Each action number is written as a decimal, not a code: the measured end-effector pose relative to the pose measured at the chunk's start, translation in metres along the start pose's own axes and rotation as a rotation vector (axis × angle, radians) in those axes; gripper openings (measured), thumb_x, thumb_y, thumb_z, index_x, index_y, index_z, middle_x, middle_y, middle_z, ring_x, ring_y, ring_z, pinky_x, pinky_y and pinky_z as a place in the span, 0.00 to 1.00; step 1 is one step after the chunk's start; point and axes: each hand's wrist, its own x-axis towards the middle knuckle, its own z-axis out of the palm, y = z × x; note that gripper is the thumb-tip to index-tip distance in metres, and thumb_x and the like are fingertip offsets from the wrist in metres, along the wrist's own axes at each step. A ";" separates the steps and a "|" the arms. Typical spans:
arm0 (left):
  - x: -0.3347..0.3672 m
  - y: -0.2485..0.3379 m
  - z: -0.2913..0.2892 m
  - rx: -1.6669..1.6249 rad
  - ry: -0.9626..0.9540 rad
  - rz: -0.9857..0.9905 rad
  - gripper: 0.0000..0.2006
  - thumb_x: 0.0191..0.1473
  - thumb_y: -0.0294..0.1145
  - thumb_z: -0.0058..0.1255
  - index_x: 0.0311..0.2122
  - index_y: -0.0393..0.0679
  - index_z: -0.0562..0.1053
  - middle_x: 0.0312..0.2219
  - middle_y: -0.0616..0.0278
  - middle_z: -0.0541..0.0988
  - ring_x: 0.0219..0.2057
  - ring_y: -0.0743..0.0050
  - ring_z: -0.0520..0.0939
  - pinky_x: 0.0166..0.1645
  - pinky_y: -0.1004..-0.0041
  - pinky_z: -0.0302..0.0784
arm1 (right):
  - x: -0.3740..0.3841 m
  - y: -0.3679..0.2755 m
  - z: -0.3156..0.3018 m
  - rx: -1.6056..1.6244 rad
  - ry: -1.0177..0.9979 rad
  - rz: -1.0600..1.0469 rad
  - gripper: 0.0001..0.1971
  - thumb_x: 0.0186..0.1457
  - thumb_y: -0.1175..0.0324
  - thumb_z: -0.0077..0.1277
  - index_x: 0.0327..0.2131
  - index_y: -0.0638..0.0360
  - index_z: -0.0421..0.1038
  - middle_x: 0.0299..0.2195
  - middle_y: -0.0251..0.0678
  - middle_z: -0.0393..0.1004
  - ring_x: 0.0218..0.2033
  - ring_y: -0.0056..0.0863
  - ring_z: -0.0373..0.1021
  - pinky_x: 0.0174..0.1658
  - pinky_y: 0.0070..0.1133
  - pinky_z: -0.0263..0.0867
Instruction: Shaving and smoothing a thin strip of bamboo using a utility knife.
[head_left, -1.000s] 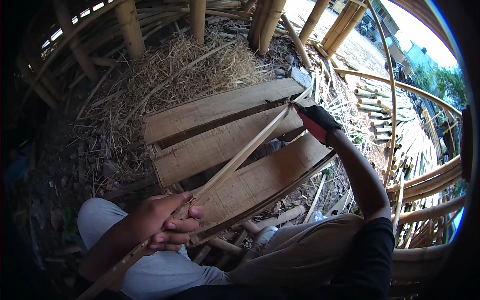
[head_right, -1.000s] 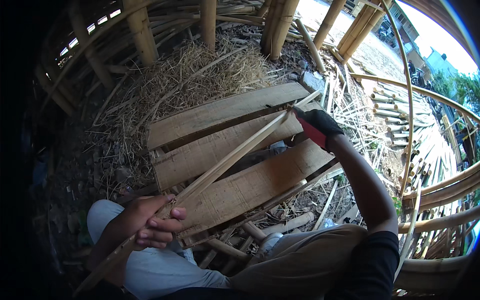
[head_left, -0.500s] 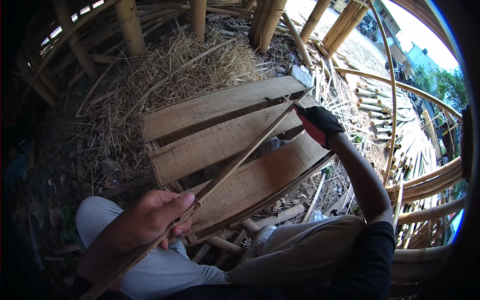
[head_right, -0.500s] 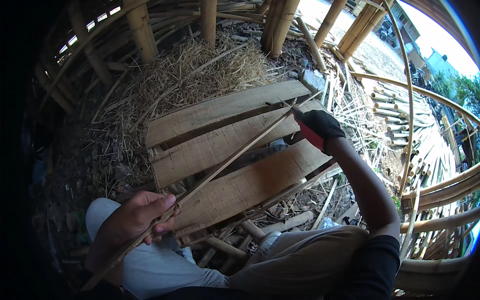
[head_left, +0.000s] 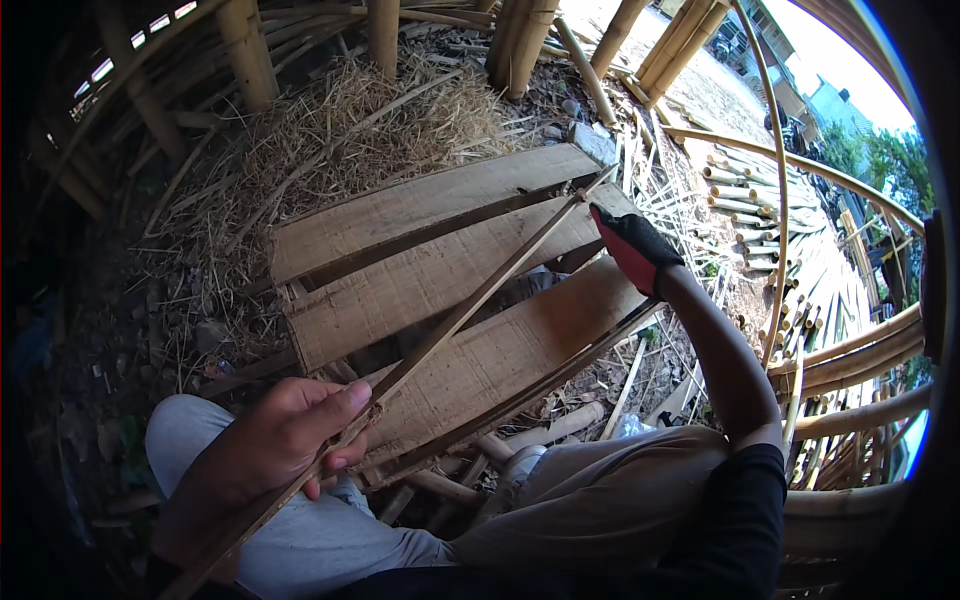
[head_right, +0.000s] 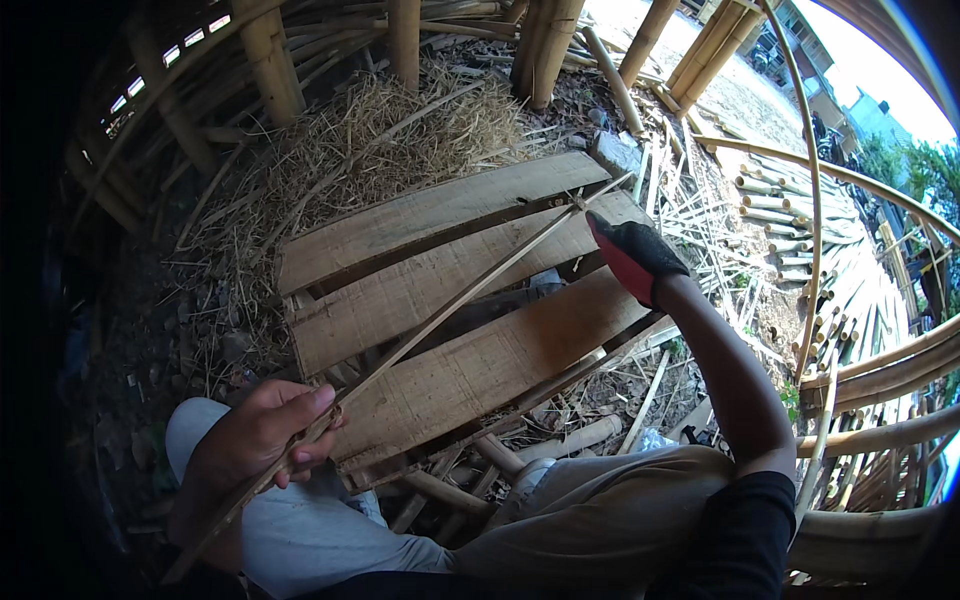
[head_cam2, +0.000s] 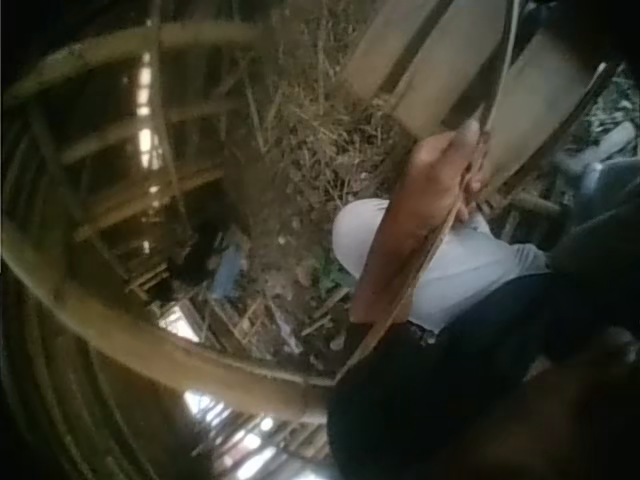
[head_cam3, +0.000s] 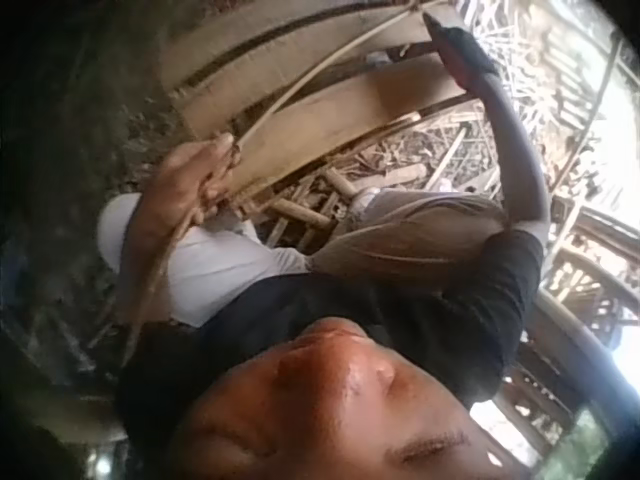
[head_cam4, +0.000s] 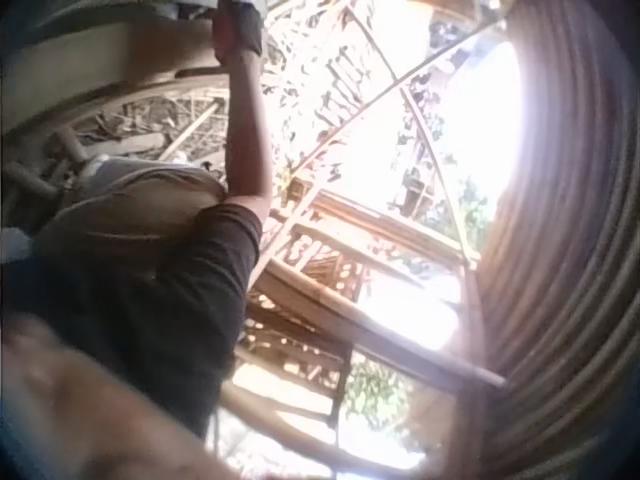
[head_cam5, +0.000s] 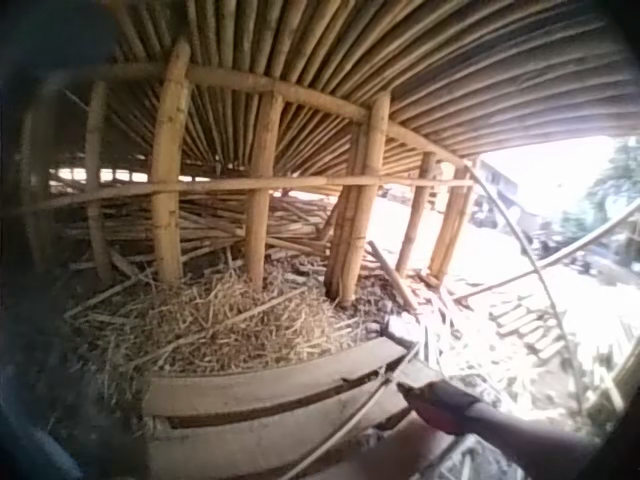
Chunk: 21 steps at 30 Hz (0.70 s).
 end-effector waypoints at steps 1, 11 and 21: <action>0.001 -0.001 -0.002 -0.010 -0.017 -0.019 0.22 0.64 0.52 0.37 0.33 0.41 0.68 0.13 0.74 0.64 0.11 0.90 0.63 0.15 0.87 0.62 | -0.006 -0.004 0.005 0.048 0.000 -0.004 0.37 0.63 0.38 0.29 0.26 0.66 0.73 0.21 0.49 0.71 0.26 0.39 0.72 0.39 0.30 0.65; 0.002 -0.006 -0.001 -0.057 -0.004 -0.015 0.20 0.65 0.49 0.36 0.33 0.40 0.67 0.13 0.73 0.64 0.09 0.90 0.60 0.14 0.87 0.59 | -0.020 -0.041 0.001 -0.025 -0.025 -0.251 0.30 0.62 0.42 0.34 0.31 0.59 0.77 0.25 0.51 0.75 0.30 0.45 0.74 0.39 0.33 0.65; 0.003 -0.013 -0.012 0.006 -0.060 -0.018 0.23 0.64 0.53 0.35 0.34 0.41 0.70 0.15 0.74 0.66 0.15 0.90 0.66 0.18 0.86 0.67 | 0.003 -0.035 -0.024 -0.030 0.242 0.029 0.36 0.57 0.32 0.32 0.35 0.56 0.76 0.34 0.48 0.77 0.39 0.47 0.72 0.44 0.34 0.65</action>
